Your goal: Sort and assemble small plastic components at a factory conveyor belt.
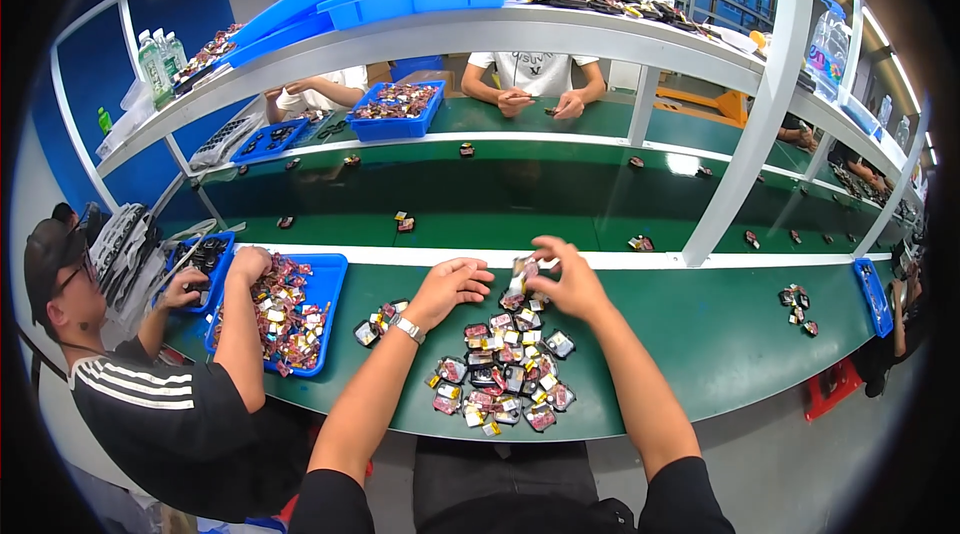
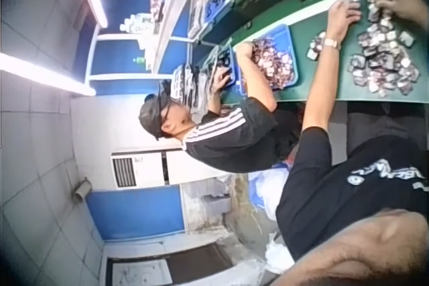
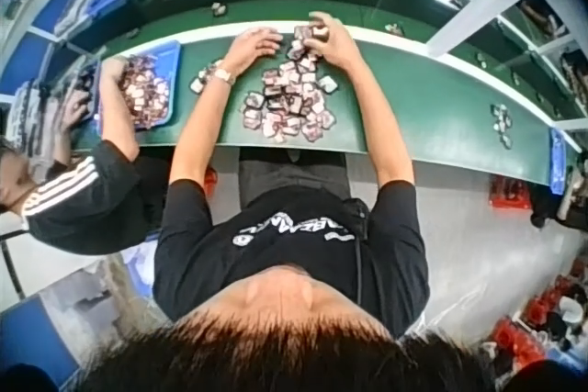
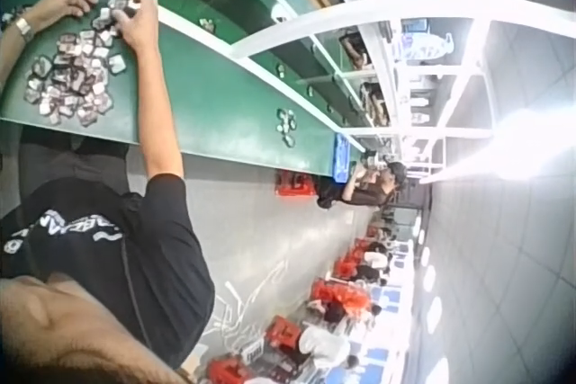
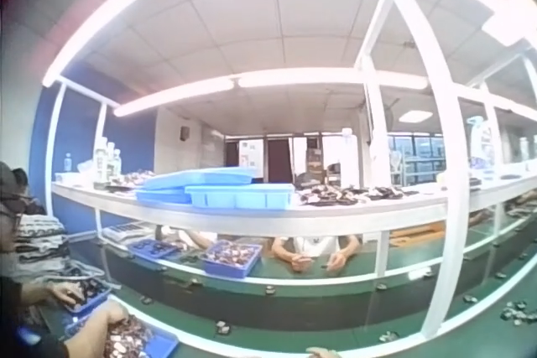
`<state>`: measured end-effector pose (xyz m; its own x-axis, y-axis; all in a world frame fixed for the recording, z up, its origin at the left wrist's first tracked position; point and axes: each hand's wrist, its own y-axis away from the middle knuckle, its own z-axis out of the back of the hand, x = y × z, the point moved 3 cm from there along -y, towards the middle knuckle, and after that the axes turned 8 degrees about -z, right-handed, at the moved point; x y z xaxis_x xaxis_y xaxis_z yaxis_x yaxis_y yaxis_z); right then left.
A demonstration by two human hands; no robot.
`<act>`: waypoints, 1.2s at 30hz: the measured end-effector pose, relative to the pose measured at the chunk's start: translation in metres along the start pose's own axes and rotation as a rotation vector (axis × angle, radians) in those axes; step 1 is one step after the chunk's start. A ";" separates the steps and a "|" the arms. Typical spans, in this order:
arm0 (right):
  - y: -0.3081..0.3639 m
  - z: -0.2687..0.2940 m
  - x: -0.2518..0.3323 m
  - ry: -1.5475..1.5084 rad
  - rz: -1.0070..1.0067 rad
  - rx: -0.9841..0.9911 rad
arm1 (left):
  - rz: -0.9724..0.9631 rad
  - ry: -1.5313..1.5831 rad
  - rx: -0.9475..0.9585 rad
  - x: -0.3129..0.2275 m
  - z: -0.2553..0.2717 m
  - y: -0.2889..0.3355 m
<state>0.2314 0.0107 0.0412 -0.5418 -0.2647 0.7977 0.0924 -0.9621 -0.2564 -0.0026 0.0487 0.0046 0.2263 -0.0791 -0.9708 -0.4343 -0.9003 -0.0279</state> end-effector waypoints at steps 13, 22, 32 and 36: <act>0.021 -0.027 0.031 0.138 0.337 0.051 | 0.021 0.110 0.184 0.005 -0.027 0.011; 0.017 -0.027 0.033 0.220 0.372 0.021 | -0.073 0.032 0.201 0.005 -0.035 0.014; 0.022 -0.033 0.038 0.106 0.293 -0.130 | -0.137 0.039 0.303 -0.004 -0.037 0.017; 0.023 -0.034 0.035 0.084 0.240 -0.093 | -0.083 0.072 0.275 -0.001 -0.036 0.018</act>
<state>0.1864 -0.0181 0.0443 -0.5816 -0.4745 0.6608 0.1518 -0.8613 -0.4849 0.0209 0.0173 0.0138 0.3280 -0.0488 -0.9434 -0.6291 -0.7563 -0.1796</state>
